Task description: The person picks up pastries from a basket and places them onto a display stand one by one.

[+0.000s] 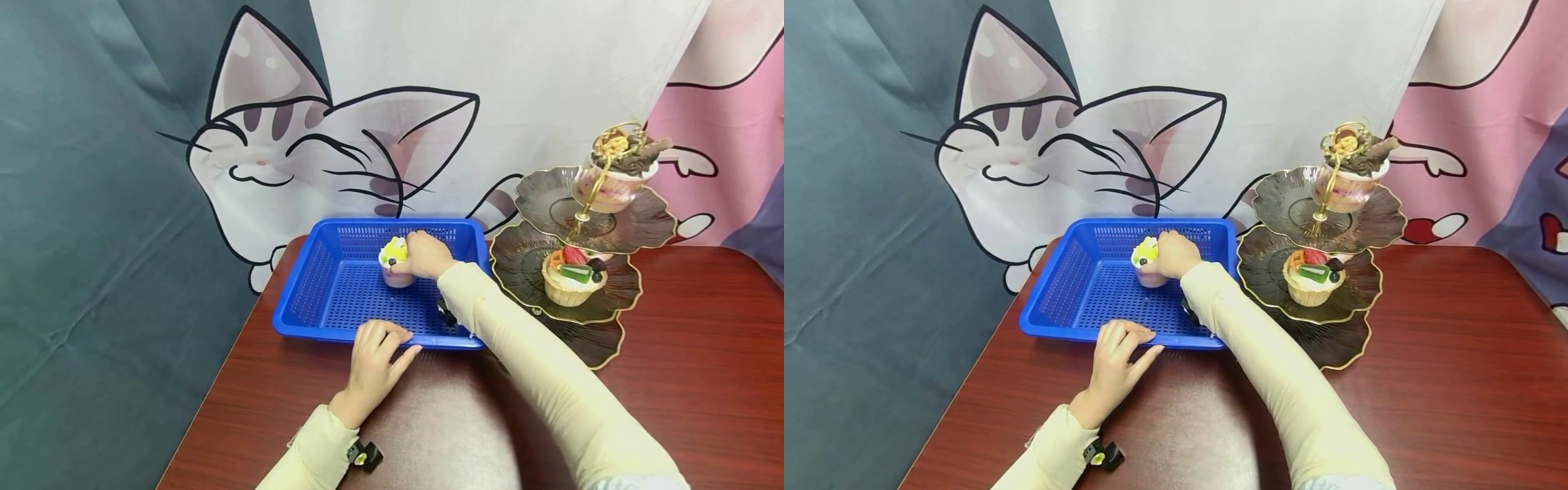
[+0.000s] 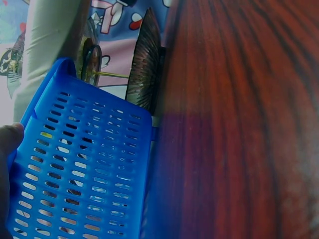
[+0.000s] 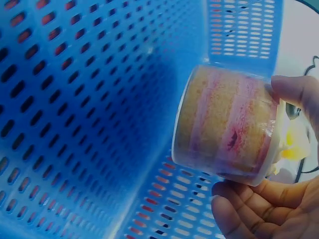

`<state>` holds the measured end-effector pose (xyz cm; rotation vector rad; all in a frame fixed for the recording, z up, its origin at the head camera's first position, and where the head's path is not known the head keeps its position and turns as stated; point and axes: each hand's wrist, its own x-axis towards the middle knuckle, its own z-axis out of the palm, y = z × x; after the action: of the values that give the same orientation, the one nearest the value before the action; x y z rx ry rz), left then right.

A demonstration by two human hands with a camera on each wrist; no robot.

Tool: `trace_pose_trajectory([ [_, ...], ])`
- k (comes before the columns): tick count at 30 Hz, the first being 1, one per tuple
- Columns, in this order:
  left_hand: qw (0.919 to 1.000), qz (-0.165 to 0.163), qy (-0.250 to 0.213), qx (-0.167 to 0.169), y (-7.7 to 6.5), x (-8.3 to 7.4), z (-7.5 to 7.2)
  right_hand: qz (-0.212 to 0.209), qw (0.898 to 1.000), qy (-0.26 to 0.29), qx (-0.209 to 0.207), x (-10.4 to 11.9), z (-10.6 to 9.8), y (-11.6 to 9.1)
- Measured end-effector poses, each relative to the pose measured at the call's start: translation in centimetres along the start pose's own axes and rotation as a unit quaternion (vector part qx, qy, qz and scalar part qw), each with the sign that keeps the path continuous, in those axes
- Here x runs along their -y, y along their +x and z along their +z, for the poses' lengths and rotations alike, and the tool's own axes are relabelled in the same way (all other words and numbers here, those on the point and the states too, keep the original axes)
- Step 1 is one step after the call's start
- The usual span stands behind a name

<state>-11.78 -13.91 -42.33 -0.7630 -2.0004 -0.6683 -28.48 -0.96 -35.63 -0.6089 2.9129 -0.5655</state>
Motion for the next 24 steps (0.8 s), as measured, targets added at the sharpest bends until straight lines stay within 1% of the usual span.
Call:
trace_pose_trajectory([
  [7,1.0,-0.002,-0.004,-0.001,0.0,-0.2,0.0,-0.001,1.0,0.021,-0.006,0.4,-1.0,-1.0],
  [13,1.0,0.001,-0.002,-0.001,0.0,-0.2,0.0,-0.003,0.999,0.033,-0.001,0.9,-1.8,-1.8],
  [24,1.0,0.003,0.004,0.004,0.2,-0.1,-0.2,-0.035,0.999,0.03,-0.018,2.4,-4.1,-3.4],
])
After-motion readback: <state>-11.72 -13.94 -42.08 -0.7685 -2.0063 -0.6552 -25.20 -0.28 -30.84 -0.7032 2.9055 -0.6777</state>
